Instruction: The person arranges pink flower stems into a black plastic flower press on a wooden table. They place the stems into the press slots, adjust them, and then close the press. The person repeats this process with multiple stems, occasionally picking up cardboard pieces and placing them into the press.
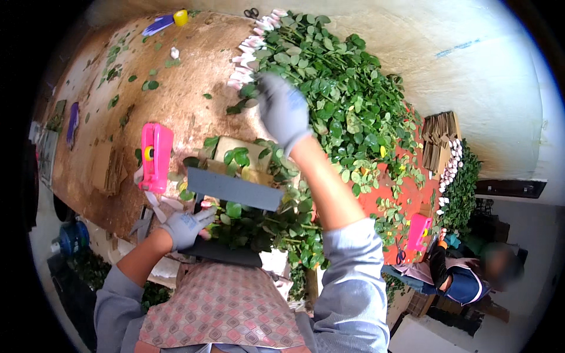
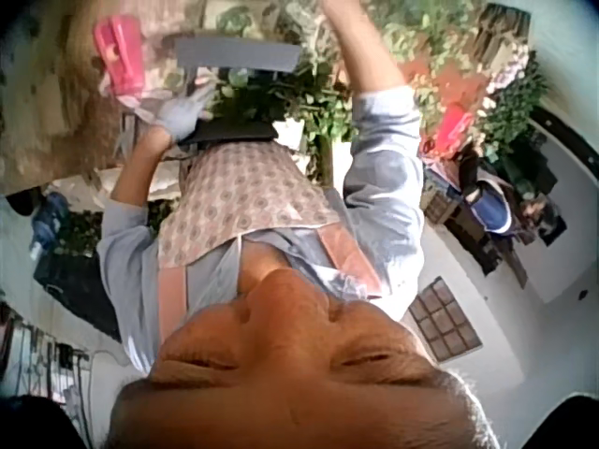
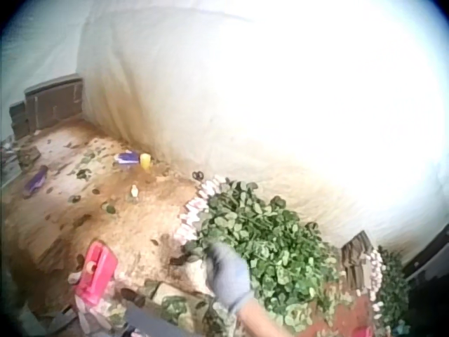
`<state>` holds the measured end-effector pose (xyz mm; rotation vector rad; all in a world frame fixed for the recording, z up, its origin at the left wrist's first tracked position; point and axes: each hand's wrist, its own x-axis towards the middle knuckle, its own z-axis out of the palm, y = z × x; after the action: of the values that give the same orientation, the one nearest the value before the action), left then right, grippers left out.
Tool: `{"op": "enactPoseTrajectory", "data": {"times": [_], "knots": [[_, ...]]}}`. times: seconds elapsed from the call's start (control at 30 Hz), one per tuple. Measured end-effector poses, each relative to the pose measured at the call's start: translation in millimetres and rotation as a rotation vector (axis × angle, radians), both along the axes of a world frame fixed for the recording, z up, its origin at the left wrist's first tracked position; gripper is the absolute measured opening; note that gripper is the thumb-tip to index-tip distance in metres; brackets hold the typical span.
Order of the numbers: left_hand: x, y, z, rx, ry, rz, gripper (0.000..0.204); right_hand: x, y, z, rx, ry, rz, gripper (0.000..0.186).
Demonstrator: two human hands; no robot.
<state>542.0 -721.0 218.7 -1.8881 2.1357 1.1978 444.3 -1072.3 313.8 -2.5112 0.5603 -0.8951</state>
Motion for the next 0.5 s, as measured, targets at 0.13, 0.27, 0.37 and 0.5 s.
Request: {"op": "enactPoseTrajectory", "data": {"times": [0.13,0.27,0.37,0.5], "knots": [[1.9,-2.6,2.8,-0.089,-0.04,-0.044,0.052,4.5,-146.6,-54.0,0.21,0.271,-0.338,0.032],[0.8,-14.2,19.4,0.01,-0.157,-0.119,0.054,15.5,-198.8,-93.2,0.306,0.561,-0.469,0.046],[2.2,-10.8,19.6,0.035,-0.119,-0.082,0.056,29.7,-178.9,-107.0,0.262,0.861,-0.491,0.042],[0.2,-8.5,18.5,0.034,-0.07,-0.028,0.057,26.3,-136.0,-97.5,-0.176,1.016,-0.438,0.031]]}}
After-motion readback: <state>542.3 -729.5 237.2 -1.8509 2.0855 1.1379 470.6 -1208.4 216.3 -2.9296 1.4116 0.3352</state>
